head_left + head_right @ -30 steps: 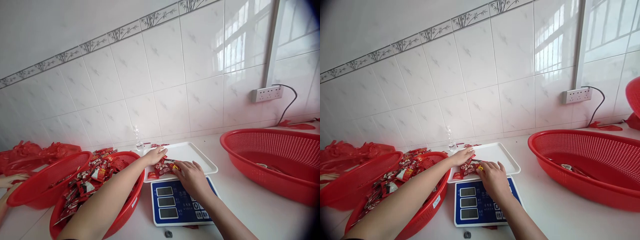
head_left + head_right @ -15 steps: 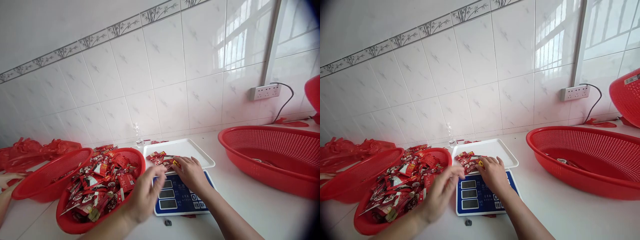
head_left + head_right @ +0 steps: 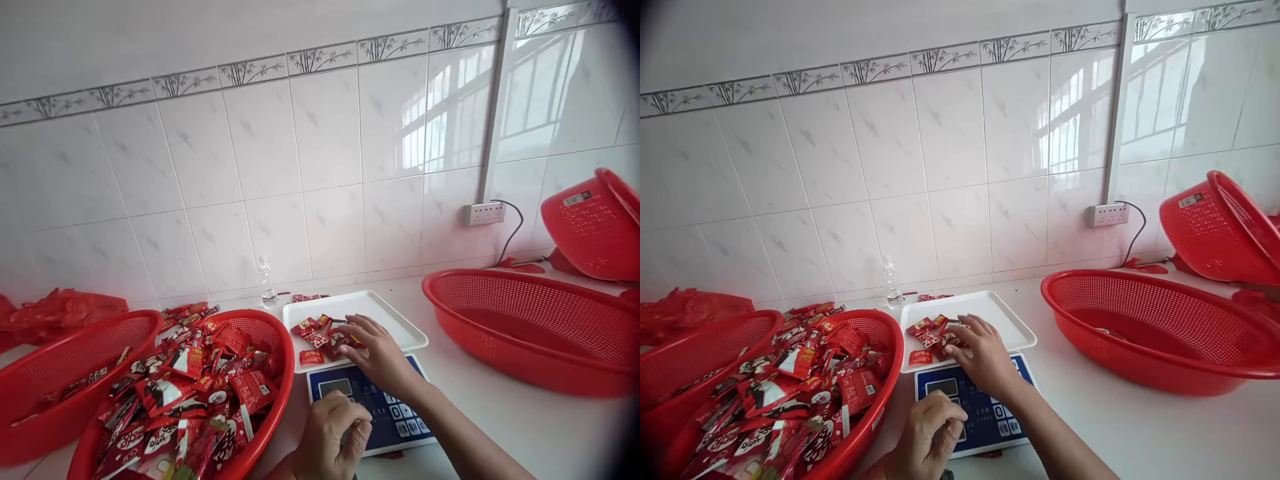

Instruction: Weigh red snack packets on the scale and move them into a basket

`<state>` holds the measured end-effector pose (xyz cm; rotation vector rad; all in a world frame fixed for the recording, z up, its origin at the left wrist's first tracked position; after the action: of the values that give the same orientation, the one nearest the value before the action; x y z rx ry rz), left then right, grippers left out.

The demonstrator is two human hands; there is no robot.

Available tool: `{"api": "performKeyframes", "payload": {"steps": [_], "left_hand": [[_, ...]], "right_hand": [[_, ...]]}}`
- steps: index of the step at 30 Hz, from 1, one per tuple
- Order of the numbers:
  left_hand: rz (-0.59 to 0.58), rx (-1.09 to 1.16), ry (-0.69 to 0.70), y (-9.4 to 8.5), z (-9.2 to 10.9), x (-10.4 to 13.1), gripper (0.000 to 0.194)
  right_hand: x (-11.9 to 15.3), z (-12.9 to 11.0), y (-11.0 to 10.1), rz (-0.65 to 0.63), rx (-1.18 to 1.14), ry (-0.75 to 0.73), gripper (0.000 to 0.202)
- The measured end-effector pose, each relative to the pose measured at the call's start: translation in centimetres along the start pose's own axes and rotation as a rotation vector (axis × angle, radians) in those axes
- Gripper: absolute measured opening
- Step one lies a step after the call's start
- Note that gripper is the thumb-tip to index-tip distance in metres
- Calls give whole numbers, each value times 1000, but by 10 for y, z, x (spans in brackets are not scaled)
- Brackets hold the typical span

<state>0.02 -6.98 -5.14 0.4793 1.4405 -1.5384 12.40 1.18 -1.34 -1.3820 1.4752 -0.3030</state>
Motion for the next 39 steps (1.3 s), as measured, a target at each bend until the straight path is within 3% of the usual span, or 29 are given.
{"api": "performKeyframes", "payload": {"steps": [4, 8, 12, 24, 32, 39], "left_hand": [[-21, 86, -109, -6, 0, 0, 29], [-94, 123, -74, -6, 7, -4, 32], [-93, 125, -54, -9, 11, -6, 33], [-102, 88, -68, -10, 8, -4, 30], [-95, 88, -62, -11, 9, -5, 28], [-91, 90, -76, -9, 2, -2, 22]], "right_hand": [[-18, -16, 4, -222, 48, -28, 64], [-33, -34, 22, -463, 97, -72, 80], [-43, -43, 38, -519, 125, -101, 75], [-56, -34, 42, -237, 105, -250, 36], [-64, -24, 32, -121, 12, -105, 23], [-80, -9, 24, 12, -231, 151, 29]]}}
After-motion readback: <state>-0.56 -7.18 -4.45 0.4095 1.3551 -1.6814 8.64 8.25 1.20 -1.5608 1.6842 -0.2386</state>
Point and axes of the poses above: each hand's wrist, its own x-axis away from the middle knuckle, its own y-axis out of the palm, z = x × y, the point moved 4 cm from there along -x, towards the middle knuckle, and after that the axes turned 11 degrees about y, right-handed, at the moved point
